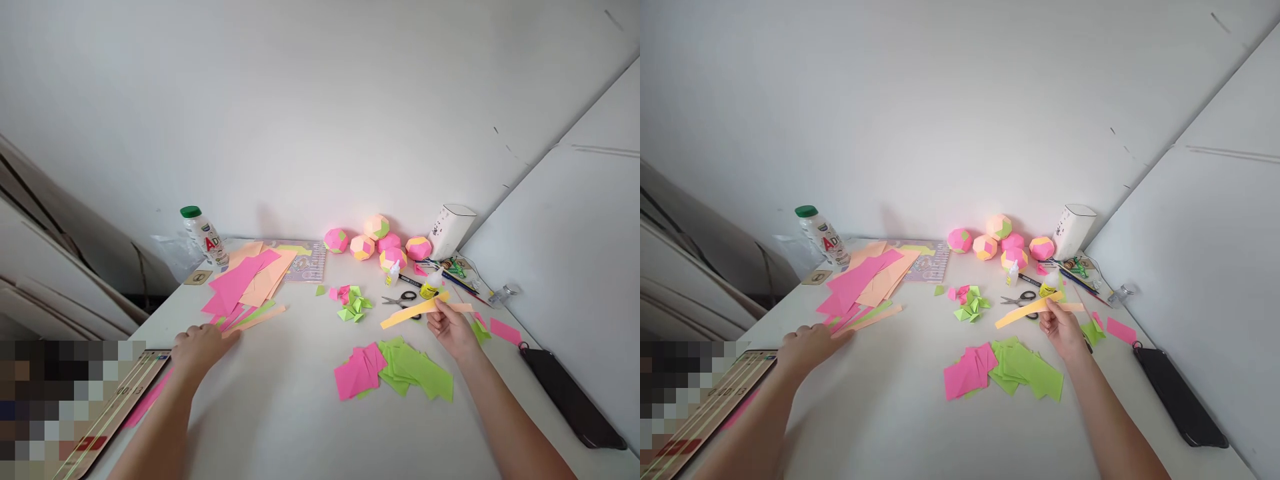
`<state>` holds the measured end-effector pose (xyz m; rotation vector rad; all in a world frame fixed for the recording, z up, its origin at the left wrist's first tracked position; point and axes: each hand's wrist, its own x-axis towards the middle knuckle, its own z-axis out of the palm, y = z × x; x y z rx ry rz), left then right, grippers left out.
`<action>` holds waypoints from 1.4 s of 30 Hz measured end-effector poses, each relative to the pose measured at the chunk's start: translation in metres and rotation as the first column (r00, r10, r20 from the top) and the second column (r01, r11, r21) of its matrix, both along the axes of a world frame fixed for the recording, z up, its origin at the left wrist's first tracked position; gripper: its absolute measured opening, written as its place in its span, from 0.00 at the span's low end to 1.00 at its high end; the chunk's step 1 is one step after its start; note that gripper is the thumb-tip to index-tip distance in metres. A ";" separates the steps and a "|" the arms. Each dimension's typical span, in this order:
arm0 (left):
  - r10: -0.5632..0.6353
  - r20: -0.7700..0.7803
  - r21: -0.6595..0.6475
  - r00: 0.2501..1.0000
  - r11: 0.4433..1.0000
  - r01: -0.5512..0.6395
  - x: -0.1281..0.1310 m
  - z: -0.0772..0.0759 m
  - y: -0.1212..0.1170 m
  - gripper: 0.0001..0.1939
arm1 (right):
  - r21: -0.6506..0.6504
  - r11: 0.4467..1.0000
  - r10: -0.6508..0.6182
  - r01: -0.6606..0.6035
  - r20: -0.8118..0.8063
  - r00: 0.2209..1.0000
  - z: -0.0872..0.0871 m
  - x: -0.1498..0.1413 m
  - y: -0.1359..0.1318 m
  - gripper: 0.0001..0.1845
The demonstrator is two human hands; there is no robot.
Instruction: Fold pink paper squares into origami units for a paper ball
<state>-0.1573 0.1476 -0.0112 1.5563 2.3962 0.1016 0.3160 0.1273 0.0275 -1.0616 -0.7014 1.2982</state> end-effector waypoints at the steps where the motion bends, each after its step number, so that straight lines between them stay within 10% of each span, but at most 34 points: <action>1: -0.027 -0.034 -0.032 0.999 0.999 0.026 -0.001 -0.001 -0.001 0.29 | -0.003 1.000 0.000 0.000 0.003 1.000 -0.001 0.000 0.000 0.16; 9: -0.199 -0.002 -0.137 0.980 0.971 0.197 0.028 0.009 -0.014 0.05 | -0.014 1.000 0.016 -0.016 -0.018 1.000 -0.005 -0.003 -0.003 0.14; 19: -0.262 0.004 -0.066 0.965 0.963 0.262 0.048 0.002 -0.013 0.07 | -0.035 0.993 0.111 -0.111 0.012 0.994 -0.006 -0.011 -0.007 0.15; 22: -0.210 0.226 0.014 0.951 0.977 0.212 0.055 0.007 -0.014 0.08 | -0.065 0.963 0.263 -0.261 0.018 0.965 -0.005 -0.013 -0.013 0.19; 24: -0.149 0.548 0.026 0.823 0.987 0.162 0.063 0.016 -0.017 0.08 | -0.082 0.910 0.411 -0.407 0.042 0.910 -0.001 -0.018 -0.019 0.22; 27: -0.123 0.951 0.074 0.284 0.981 0.179 0.088 0.033 -0.023 0.09 | -0.071 0.775 0.632 -0.628 0.076 0.771 0.015 -0.036 -0.028 0.23; 30: -0.072 0.983 0.092 -0.169 0.989 0.114 0.128 0.038 -0.026 0.09 | -0.061 0.634 0.768 -0.771 0.161 0.620 0.034 -0.066 -0.030 0.21; 32: 0.070 0.919 0.002 -0.387 0.983 0.182 0.154 0.032 -0.028 0.08 | -0.060 0.666 0.713 -0.744 0.346 0.610 0.040 -0.087 -0.024 0.16; 36: 0.320 0.803 -0.093 -0.503 0.900 0.425 0.182 0.008 -0.031 0.11 | -0.025 0.805 0.442 -0.593 0.693 0.570 0.023 -0.113 0.000 0.16; 42: 0.266 0.806 -0.011 -0.529 0.900 0.436 0.176 -0.003 -0.044 0.19 | -0.075 0.775 0.515 -0.628 0.650 0.559 -0.014 -0.121 0.013 0.10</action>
